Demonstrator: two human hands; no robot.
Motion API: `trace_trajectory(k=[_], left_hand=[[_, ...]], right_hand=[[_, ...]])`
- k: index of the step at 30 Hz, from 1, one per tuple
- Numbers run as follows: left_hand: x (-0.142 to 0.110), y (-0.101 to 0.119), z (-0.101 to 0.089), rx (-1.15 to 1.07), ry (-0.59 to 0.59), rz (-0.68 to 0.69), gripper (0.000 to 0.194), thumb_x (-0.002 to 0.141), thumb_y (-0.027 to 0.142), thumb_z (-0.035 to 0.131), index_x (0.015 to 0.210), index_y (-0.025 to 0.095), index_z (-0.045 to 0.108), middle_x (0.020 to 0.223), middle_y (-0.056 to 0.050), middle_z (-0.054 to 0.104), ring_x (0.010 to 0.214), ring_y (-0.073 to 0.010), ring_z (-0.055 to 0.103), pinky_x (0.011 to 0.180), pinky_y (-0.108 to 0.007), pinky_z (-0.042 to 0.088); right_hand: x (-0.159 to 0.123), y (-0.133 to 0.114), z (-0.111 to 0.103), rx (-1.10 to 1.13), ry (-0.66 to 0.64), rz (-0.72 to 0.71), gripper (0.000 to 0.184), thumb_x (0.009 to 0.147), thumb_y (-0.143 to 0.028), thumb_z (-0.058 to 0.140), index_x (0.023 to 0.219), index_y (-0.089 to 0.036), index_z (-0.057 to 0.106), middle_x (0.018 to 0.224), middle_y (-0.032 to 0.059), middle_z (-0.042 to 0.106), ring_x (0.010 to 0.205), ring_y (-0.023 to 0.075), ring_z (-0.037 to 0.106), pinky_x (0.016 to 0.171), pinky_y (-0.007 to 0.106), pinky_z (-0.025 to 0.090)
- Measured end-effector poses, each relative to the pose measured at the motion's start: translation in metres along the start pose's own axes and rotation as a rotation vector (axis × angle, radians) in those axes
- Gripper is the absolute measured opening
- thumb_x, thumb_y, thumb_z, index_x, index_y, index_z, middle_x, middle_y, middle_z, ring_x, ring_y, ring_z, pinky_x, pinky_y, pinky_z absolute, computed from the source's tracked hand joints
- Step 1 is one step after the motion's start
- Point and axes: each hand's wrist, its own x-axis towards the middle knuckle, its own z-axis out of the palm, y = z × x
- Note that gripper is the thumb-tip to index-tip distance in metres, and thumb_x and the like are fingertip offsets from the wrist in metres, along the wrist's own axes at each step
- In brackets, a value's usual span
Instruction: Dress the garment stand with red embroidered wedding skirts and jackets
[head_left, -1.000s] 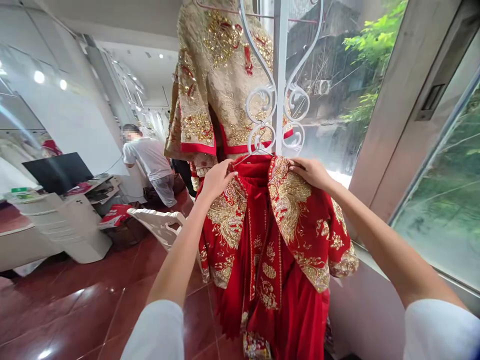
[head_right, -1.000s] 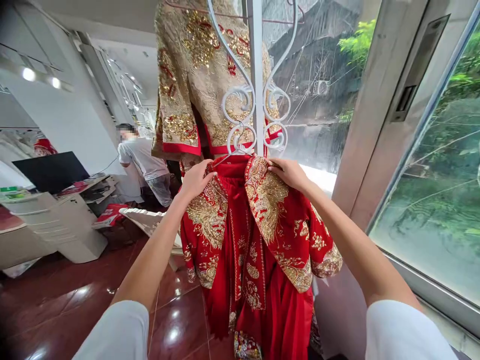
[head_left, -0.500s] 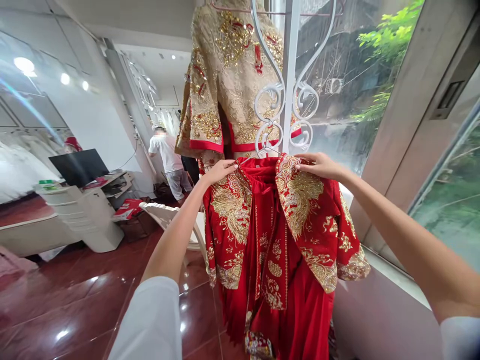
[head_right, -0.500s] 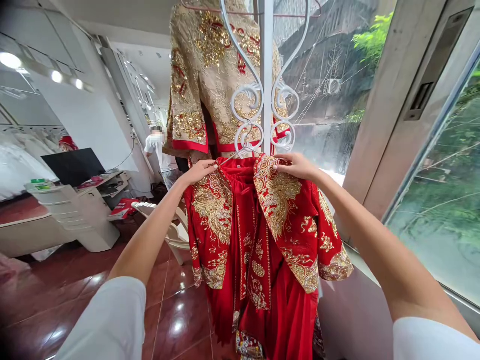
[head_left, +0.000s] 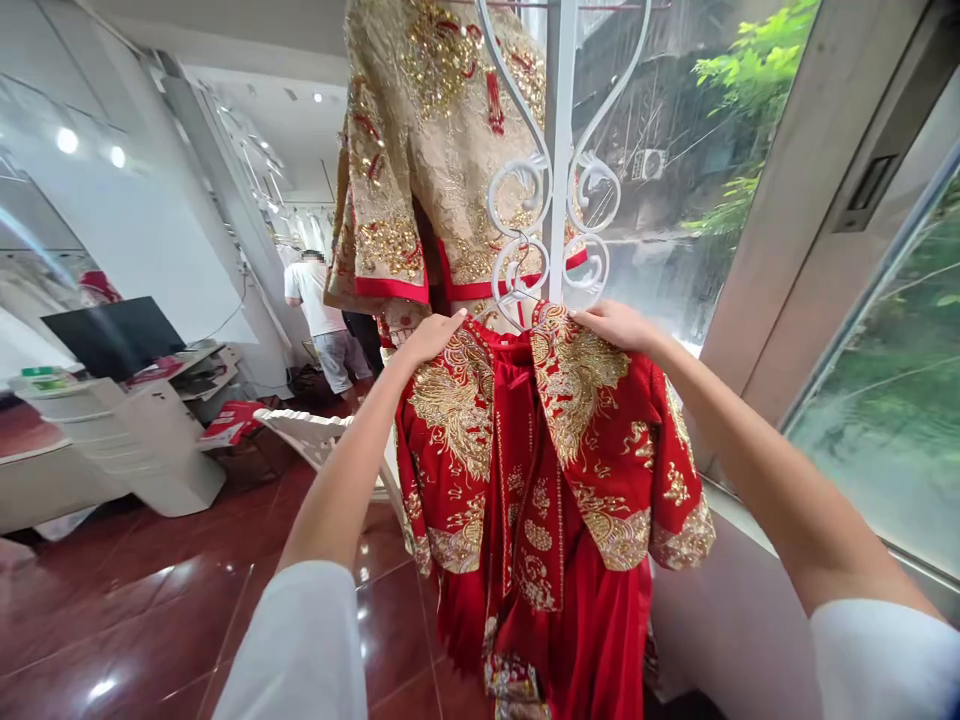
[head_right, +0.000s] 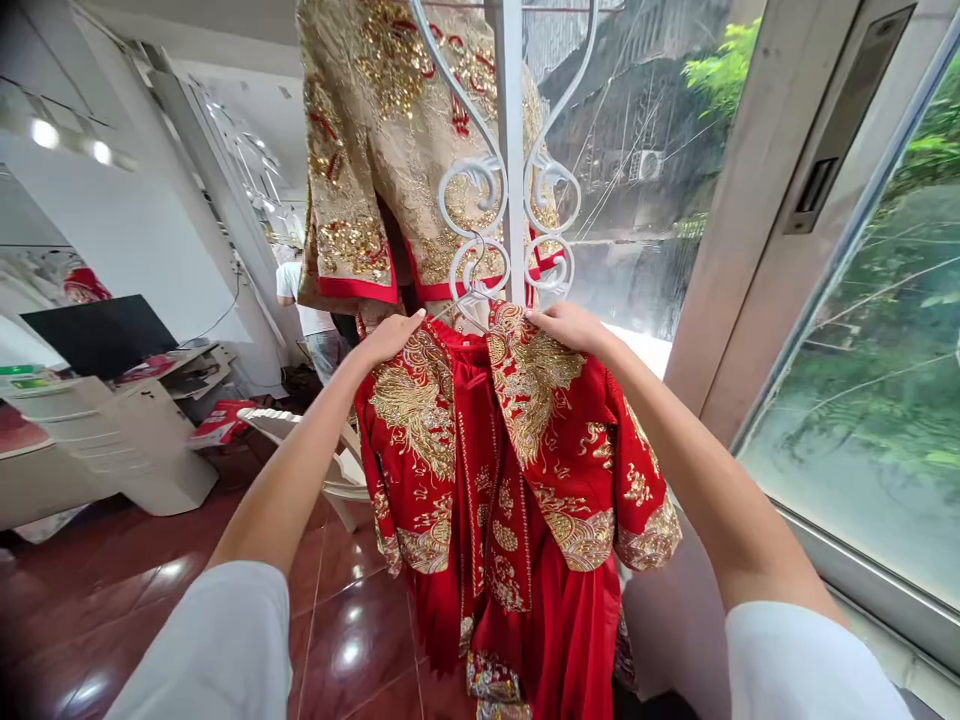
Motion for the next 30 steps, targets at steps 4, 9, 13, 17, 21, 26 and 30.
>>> trace_trajectory(k=[4,9,13,17,21,26,30], left_hand=[[-0.072,0.018,0.047,0.235,0.537,0.067,0.061,0.080,0.055,0.047,0.123,0.012,0.047,0.127,-0.018,0.052,0.124,-0.0312,0.041,0.108,-0.050,0.022],[-0.132,0.018,0.107,0.428,0.530,-0.009,0.060,0.077,0.048,0.058,0.121,0.009,0.048,0.130,-0.024,0.045,0.124,-0.0366,0.037,0.105,-0.055,0.023],[-0.151,0.005,0.096,0.428,0.401,-0.014,0.028,0.088,0.039,0.045,0.081,0.016,0.060,0.093,-0.013,0.061,0.094,-0.0267,0.053,0.085,-0.041,0.040],[-0.159,0.033,0.074,0.266,0.333,0.087,0.036,0.092,0.029,0.036,0.060,0.019,0.052,0.071,-0.006,0.053,0.072,-0.0178,0.049,0.066,-0.030,0.039],[-0.148,0.070,0.087,0.170,0.303,0.156,0.034,0.091,0.030,0.040,0.061,0.020,0.052,0.071,-0.005,0.051,0.073,-0.0172,0.049,0.064,-0.029,0.037],[-0.134,0.071,0.113,0.155,0.069,0.057,0.025,0.087,0.021,0.046,0.064,0.018,0.055,0.082,-0.008,0.055,0.082,-0.0211,0.051,0.068,-0.032,0.040],[-0.128,0.081,0.112,-0.117,0.202,0.166,0.028,0.091,0.025,0.039,0.068,0.018,0.055,0.084,-0.007,0.057,0.082,-0.0187,0.053,0.072,-0.031,0.043]], right_hand=[[-0.063,-0.041,0.035,-0.238,0.401,0.033,0.059,0.085,-0.050,0.043,0.130,-0.012,0.044,0.129,0.0208,0.047,0.120,0.0336,0.041,0.093,0.049,0.036],[-0.116,-0.059,0.092,-0.366,0.498,-0.080,0.069,0.079,-0.037,0.056,0.139,-0.014,0.031,0.145,0.0213,0.025,0.133,0.0354,0.024,0.104,0.056,0.022],[-0.133,-0.036,0.085,-0.258,0.406,-0.141,0.031,0.086,-0.026,0.046,0.112,-0.013,0.056,0.117,0.0172,0.057,0.108,0.0273,0.051,0.091,0.041,0.038],[-0.144,-0.032,0.061,-0.063,0.112,-0.103,0.033,0.092,-0.033,0.036,0.065,-0.019,0.050,0.060,0.0037,0.054,0.053,0.0149,0.046,0.055,0.027,0.032],[-0.142,-0.046,0.061,0.169,0.046,-0.134,0.037,0.093,-0.038,0.032,0.060,-0.021,0.033,0.056,-0.0001,0.044,0.050,0.0118,0.035,0.053,0.025,0.026],[-0.132,-0.056,0.066,0.336,0.007,-0.131,0.042,0.092,-0.045,0.032,0.059,-0.021,0.024,0.052,-0.0032,0.033,0.049,0.0105,0.030,0.052,0.025,0.024],[-0.122,-0.070,0.055,0.531,0.021,-0.170,0.044,0.092,-0.047,0.032,0.058,-0.020,0.024,0.053,-0.0034,0.033,0.051,0.0099,0.031,0.052,0.024,0.024]])
